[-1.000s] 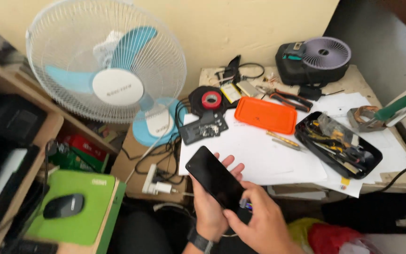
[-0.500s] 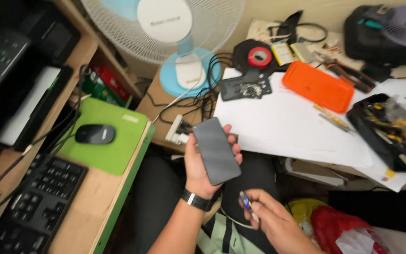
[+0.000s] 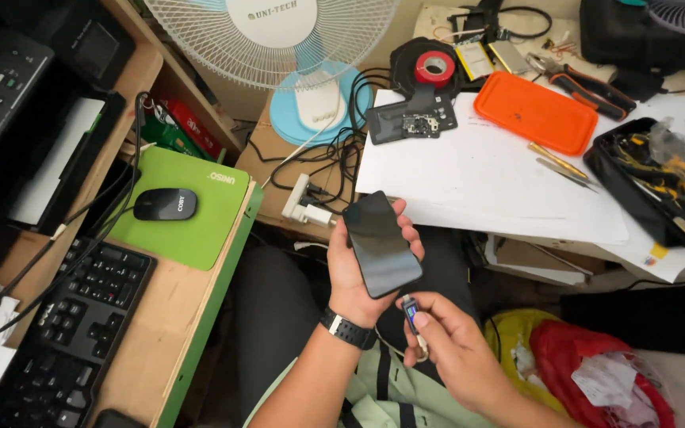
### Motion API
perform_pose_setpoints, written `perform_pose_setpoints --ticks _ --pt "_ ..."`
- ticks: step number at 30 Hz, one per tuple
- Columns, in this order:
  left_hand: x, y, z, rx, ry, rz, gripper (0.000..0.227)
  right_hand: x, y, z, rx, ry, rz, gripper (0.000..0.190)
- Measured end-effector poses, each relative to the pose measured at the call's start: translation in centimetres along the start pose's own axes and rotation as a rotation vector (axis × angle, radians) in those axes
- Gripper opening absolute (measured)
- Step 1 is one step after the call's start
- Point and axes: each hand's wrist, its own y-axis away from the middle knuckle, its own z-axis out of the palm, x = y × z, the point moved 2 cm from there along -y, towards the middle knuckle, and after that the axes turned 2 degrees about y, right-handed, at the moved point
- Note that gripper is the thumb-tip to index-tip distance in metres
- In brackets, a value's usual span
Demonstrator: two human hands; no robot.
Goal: The person plugs a USB cable into a power adapter and then connects the other end to a smartphone. The phone screen lights up, displaying a charging icon and the Huawei logo as it begins to boot up.
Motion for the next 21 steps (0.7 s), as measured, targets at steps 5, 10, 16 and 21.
perform_pose_setpoints --ticks 5,10,16,21 --pt "-0.8 0.5 1.1 0.040 -0.096 0.009 0.088 -0.6 0.3 0.2 -0.007 0.076 -0.085 0.026" --pt "-1.1 0.6 1.6 0.079 -0.174 0.042 0.091 -0.7 0.3 0.2 -0.011 0.071 -0.100 0.024" --pt "-0.8 0.6 2.0 0.079 -0.235 0.056 0.089 -0.5 0.1 0.1 0.015 0.068 -0.068 0.023" --pt "-0.2 0.8 2.2 0.041 -0.349 0.116 0.095 0.6 -0.3 0.1 0.123 -0.106 -0.042 0.017"
